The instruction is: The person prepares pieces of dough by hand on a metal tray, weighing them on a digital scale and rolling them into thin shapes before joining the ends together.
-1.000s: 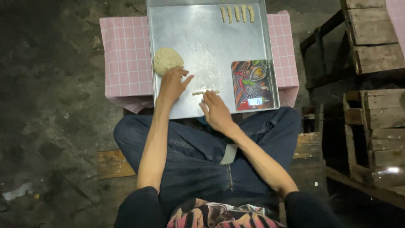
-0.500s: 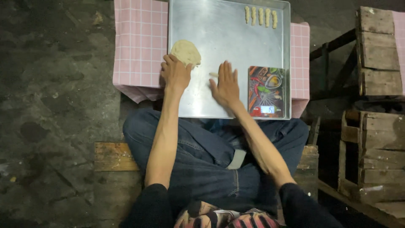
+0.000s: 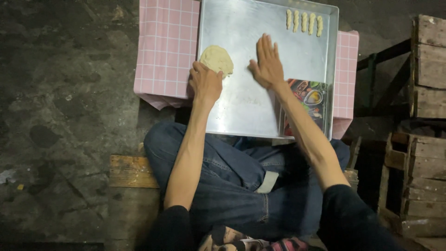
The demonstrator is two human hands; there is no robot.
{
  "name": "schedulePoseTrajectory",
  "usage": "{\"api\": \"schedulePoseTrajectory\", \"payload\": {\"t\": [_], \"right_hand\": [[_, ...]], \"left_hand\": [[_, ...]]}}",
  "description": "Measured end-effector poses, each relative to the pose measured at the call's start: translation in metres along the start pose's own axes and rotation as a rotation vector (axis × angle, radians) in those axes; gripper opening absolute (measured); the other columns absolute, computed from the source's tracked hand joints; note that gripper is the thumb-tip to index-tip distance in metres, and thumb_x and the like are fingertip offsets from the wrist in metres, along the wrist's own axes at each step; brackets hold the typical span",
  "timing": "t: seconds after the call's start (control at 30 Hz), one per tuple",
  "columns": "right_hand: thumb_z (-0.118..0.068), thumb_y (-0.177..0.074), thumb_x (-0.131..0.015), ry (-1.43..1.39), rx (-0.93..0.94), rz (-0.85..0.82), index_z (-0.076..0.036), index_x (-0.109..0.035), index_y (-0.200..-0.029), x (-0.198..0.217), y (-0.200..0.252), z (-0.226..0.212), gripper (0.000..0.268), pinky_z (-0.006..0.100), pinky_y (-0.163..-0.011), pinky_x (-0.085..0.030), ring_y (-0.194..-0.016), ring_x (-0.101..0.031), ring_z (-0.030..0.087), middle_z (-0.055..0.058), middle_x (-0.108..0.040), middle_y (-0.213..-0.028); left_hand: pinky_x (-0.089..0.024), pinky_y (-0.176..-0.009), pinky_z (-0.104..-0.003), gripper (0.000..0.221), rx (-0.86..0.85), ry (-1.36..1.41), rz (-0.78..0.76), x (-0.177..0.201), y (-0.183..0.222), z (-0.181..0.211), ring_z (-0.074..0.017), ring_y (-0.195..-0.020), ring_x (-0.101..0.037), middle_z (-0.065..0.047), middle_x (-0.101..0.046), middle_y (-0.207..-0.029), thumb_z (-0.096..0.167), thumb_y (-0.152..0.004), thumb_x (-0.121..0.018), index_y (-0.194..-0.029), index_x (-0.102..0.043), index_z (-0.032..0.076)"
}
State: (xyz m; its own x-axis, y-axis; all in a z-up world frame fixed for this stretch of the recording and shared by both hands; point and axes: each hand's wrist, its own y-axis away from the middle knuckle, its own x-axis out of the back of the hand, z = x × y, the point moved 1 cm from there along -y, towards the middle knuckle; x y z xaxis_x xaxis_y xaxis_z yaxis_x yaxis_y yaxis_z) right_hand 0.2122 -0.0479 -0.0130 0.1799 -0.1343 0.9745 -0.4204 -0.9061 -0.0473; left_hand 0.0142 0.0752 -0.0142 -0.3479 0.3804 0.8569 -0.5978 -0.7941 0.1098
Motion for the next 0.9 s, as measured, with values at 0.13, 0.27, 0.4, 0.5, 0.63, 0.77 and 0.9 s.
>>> {"api": "schedulePoseTrajectory", "payload": {"t": [0.13, 0.27, 0.4, 0.5, 0.63, 0.77, 0.9], "right_hand": [[-0.058, -0.106, -0.006, -0.006, 0.022, -0.026, 0.003, -0.005, -0.163, -0.021, 0.05, -0.018, 0.083, 0.048, -0.131, 0.001, -0.161, -0.002, 0.032, 0.021, -0.005, -0.172], [-0.054, -0.109, -0.03, -0.073, 0.085, -0.056, 0.003, -0.02, -0.164, -0.012, 0.108, -0.052, 0.08, 0.057, -0.128, -0.005, -0.158, -0.015, 0.039, 0.027, -0.018, -0.169], [-0.061, -0.108, -0.018, -0.125, 0.068, -0.278, -0.001, -0.015, -0.165, -0.013, 0.158, -0.067, 0.083, 0.057, -0.129, 0.0, -0.16, -0.006, 0.036, 0.024, -0.009, -0.171], [-0.068, -0.106, -0.015, -0.131, 0.05, -0.348, -0.004, -0.018, -0.165, -0.014, 0.185, -0.074, 0.088, 0.054, -0.129, -0.001, -0.16, -0.003, 0.033, 0.02, -0.007, -0.172], [-0.063, -0.109, -0.023, -0.232, -0.023, -0.251, -0.001, -0.028, -0.163, 0.011, 0.202, -0.107, 0.082, 0.05, -0.129, -0.003, -0.159, -0.014, 0.032, 0.022, -0.019, -0.17], [-0.054, -0.112, -0.023, -0.303, -0.188, -0.184, 0.009, -0.028, -0.159, 0.022, 0.199, -0.143, 0.079, 0.051, -0.129, -0.006, -0.157, -0.016, 0.038, 0.032, -0.021, -0.166], [-0.063, -0.109, -0.013, -0.181, -0.223, -0.25, 0.008, -0.019, -0.161, -0.006, 0.168, -0.137, 0.089, 0.053, -0.129, 0.002, -0.159, -0.007, 0.04, 0.033, -0.012, -0.168]], "left_hand": [[-0.052, -0.094, -0.059, 0.082, -0.022, -0.057, 0.024, 0.004, 0.0, 0.001, -0.0417, -0.122, -0.045, -0.021, -0.04, -0.13, 0.045, -0.105, -0.06, -0.142, -0.032, -0.022], [-0.053, -0.092, -0.058, 0.078, -0.036, -0.05, -0.033, 0.006, -0.001, -0.001, -0.0438, -0.123, -0.049, -0.03, -0.041, -0.135, 0.041, -0.105, -0.06, -0.142, -0.036, -0.023], [-0.053, -0.094, -0.059, 0.08, -0.067, -0.07, -0.052, 0.014, 0.003, -0.001, -0.0456, -0.126, -0.047, -0.033, -0.039, -0.14, 0.042, -0.105, -0.06, -0.143, -0.036, -0.024], [-0.054, -0.091, -0.059, 0.08, -0.105, -0.063, -0.036, 0.005, -0.002, -0.008, -0.0455, -0.124, -0.049, -0.035, -0.04, -0.139, 0.042, -0.105, -0.062, -0.142, -0.036, -0.025], [-0.056, -0.09, -0.057, 0.08, -0.117, -0.102, 0.0, 0.012, 0.005, -0.008, -0.0442, -0.122, -0.052, -0.032, -0.043, -0.136, 0.044, -0.103, -0.063, -0.141, -0.039, -0.022], [-0.057, -0.088, -0.057, 0.079, -0.133, -0.082, 0.036, 0.014, 0.008, -0.007, -0.045, -0.119, -0.053, -0.033, -0.045, -0.134, 0.043, -0.102, -0.066, -0.139, -0.042, -0.023], [-0.057, -0.089, -0.057, 0.079, -0.128, -0.076, 0.032, 0.019, 0.012, -0.006, -0.0447, -0.119, -0.054, -0.032, -0.046, -0.134, 0.042, -0.102, -0.065, -0.14, -0.041, -0.023]]}}
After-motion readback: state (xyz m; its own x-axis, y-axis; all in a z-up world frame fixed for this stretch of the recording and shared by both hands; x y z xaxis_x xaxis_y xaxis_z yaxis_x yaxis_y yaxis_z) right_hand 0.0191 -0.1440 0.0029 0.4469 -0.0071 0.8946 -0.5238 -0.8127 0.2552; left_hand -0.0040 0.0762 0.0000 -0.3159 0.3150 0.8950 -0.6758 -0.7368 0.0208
